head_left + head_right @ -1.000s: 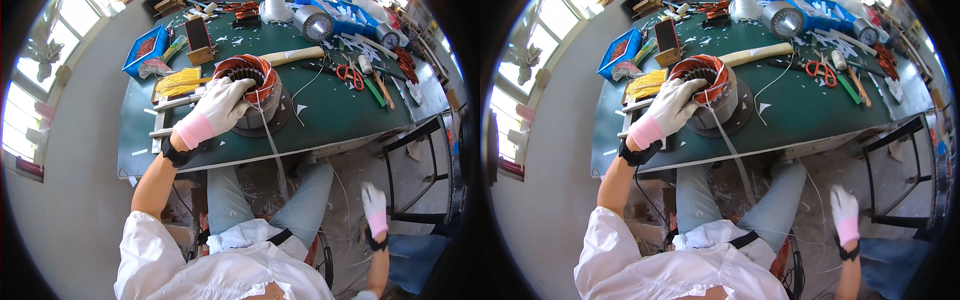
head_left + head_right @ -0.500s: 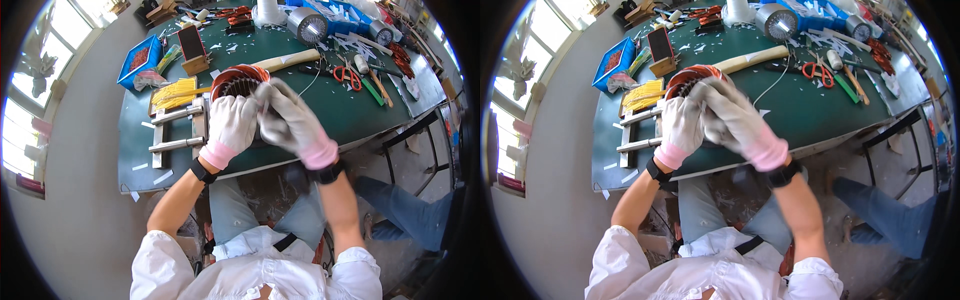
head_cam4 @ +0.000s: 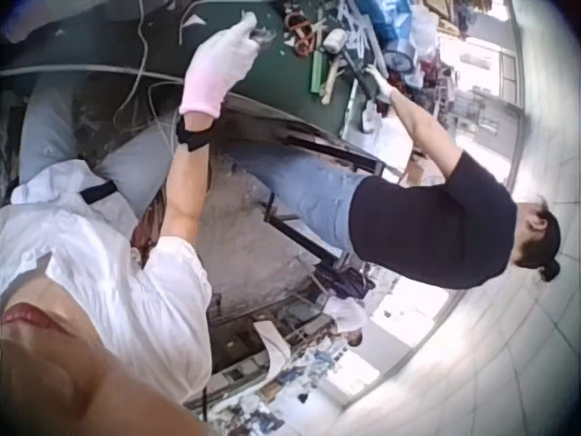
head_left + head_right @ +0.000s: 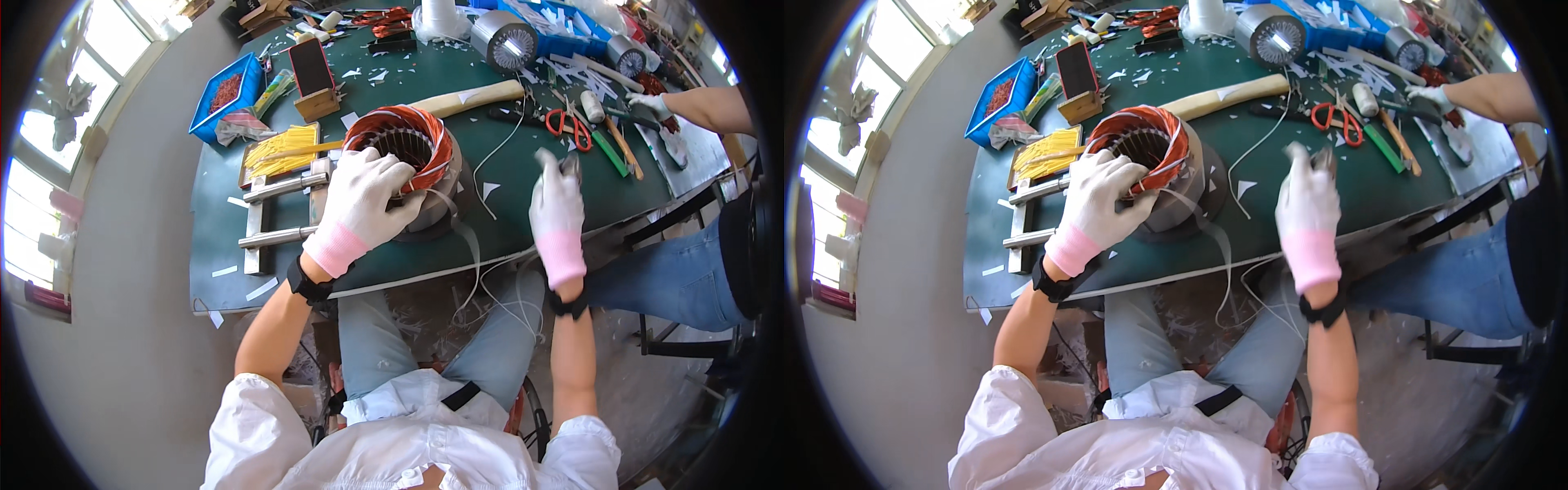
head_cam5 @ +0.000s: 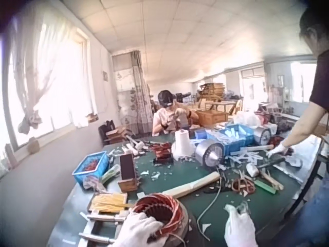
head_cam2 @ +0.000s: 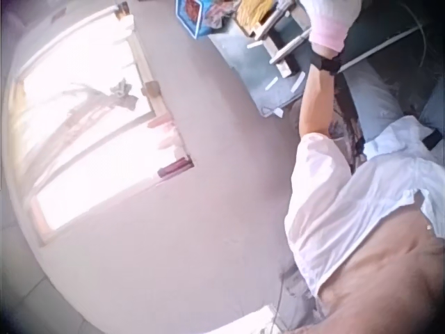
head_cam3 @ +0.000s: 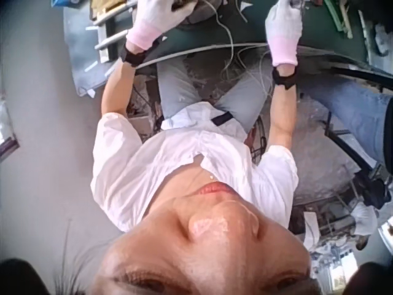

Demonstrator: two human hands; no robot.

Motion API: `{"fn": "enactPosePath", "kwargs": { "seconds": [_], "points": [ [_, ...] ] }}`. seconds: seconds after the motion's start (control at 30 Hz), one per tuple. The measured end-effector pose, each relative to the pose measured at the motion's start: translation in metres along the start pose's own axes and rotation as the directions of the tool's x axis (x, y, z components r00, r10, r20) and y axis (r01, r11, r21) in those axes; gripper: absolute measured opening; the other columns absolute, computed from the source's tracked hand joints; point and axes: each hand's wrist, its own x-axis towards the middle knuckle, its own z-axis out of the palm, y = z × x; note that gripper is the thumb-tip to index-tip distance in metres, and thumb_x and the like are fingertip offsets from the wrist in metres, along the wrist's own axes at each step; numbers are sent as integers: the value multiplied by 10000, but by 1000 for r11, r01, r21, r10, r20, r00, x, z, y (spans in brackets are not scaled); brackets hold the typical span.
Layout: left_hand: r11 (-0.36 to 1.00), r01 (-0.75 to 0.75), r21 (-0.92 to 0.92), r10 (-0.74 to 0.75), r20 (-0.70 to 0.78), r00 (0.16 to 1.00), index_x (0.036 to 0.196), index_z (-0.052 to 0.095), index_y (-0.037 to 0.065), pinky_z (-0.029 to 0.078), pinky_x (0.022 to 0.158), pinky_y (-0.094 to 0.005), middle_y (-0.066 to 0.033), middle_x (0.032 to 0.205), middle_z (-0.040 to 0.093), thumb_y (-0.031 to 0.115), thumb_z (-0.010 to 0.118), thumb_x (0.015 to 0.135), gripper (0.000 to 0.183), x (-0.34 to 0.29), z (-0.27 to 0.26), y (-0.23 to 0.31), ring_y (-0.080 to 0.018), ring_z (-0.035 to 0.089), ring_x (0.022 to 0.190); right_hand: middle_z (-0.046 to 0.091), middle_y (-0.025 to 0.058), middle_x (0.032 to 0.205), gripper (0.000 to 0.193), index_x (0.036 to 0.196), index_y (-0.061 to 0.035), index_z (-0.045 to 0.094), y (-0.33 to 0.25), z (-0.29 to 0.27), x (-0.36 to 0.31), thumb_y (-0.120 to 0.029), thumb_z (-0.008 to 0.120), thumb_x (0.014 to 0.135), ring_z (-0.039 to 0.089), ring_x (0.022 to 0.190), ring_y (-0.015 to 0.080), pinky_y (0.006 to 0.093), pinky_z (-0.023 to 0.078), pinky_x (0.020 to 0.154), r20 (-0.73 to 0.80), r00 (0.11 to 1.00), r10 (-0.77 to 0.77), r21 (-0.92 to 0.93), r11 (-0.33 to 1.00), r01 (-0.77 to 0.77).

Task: The recorder is winding and tying off wire on a large copper motor coil using their hands and white gloves.

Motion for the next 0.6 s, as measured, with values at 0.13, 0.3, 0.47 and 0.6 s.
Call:
{"fn": "enactPosePath", "kwargs": {
  "seconds": [0.13,0.3,0.47,0.6],
  "points": [
    [994,-106,-9,106,7,994,780,645,69,463,723,-395,-65,727,602,160,732,667,169,9,2,-4,-266,586,760,631,129,889,285,1052,-44,668,-42,-15,-47,78,586,808,626,804,241,327,491,793,-24,971,-237,788,593,164],
    [999,24,-41,-21,73,997,883,660,98,470,692,-393,-82,701,607,226,725,669,258,9,1,-1,-269,608,751,667,169,947,487,1230,-106,581,-68,19,-47,45,640,771,658,787,341,399,530,674,-297,913,-279,500,770,398],
    [980,199,2,-180,427,886,950,677,128,460,764,-465,-89,848,653,306,697,698,309,23,-7,6,-268,617,890,638,169,890,593,1366,-140,398,-91,35,-41,15,561,818,624,630,349,439,503,562,-391,857,-336,389,783,485],
    [971,12,239,-62,202,977,1056,655,84,371,1008,-519,-152,1277,552,371,738,670,489,12,-10,-1,-369,439,1244,574,61,894,410,1339,-23,353,-51,11,-82,-58,434,938,547,645,129,241,460,522,577,812,-89,799,-142,-584]
  ]
}}
